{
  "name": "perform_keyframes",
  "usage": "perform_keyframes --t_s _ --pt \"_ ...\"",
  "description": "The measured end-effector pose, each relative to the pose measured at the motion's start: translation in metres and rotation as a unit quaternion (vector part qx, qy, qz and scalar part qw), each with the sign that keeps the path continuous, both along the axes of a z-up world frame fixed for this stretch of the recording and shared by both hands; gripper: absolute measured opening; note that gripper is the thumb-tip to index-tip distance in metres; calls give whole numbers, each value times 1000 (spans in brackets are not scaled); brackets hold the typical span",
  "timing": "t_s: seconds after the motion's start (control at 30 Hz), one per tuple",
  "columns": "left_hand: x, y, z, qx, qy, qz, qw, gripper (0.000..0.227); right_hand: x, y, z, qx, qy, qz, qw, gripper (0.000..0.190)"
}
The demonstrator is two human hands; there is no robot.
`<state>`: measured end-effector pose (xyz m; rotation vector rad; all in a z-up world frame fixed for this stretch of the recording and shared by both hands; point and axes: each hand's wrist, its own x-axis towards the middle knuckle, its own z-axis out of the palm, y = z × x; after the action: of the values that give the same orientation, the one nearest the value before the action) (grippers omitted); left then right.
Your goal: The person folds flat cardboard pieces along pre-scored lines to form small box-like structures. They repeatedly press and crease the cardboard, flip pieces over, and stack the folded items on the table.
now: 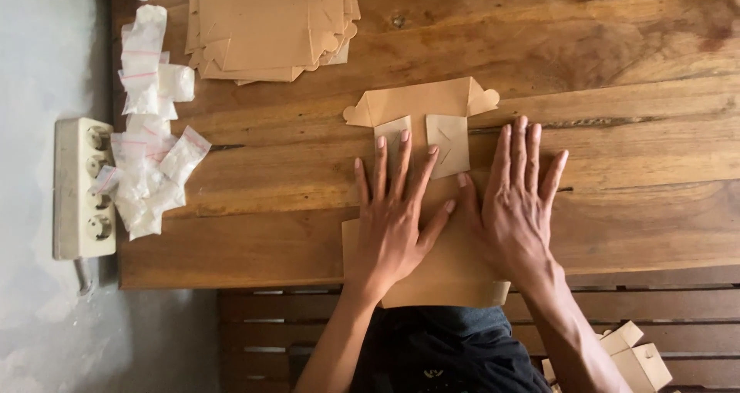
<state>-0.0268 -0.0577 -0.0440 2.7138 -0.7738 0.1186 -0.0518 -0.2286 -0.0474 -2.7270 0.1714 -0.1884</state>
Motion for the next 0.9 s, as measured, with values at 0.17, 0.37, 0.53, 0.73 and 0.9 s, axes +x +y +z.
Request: perform_keyframes --t_s 0.17,0.37,0.53,0.73,0.9 --pt "1 -1 5 -7 -1 -4 1000 75 5 -1 2 -3 19 3 1000 83" --pt "1 -1 5 -4 4 -2 1000 74 18 -7 -7 -17 11 23 1000 82" --pt "1 -1 3 2 3 -6 1000 75 43 -16 -13 -47 -15 45 998 82" --pt "1 -2 1 -31 11 -4 999 72 82 -24 -15 -24 -10 34 999 85" --pt "1 -2 0 -18 -5 -5 1000 73 85 -27 -18 -5 3 20 1000 84"
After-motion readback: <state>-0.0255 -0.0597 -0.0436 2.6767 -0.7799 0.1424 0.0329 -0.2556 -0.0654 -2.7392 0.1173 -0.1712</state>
